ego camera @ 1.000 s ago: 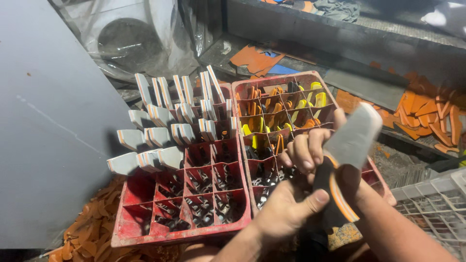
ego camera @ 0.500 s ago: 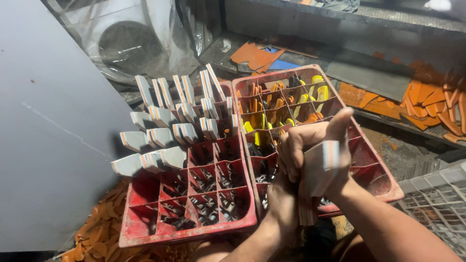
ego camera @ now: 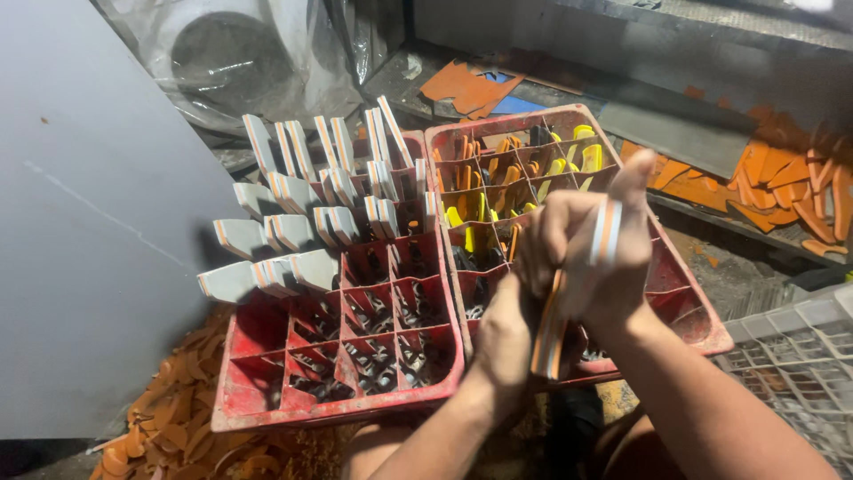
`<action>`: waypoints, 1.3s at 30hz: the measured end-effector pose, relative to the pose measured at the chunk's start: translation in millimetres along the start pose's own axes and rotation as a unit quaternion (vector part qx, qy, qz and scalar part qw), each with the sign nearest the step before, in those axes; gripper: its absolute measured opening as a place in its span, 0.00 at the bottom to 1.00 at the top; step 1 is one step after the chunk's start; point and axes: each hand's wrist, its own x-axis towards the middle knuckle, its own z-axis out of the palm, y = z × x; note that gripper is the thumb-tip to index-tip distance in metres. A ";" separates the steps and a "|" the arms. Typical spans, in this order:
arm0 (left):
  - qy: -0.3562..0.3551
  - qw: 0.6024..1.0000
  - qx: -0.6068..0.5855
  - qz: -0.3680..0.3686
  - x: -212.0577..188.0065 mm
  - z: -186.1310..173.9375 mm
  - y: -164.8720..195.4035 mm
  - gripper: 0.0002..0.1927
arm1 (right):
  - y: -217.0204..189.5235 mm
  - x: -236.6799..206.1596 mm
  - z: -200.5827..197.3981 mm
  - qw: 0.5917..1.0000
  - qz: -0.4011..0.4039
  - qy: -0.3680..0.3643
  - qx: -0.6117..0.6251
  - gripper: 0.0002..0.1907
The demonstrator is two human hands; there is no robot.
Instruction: The person sits on the floor and repeatedly picks up gray and orange plastic components from a red crate. They align and press the pieces together by hand, then place the assembled units back into the crate. The process is repeated for multiple units.
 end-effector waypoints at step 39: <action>-0.170 0.954 0.227 0.098 -19.8 -11.3 78.5 0.48 | 19.6 18.9 -3.8 0.963 0.212 0.139 0.095 0.37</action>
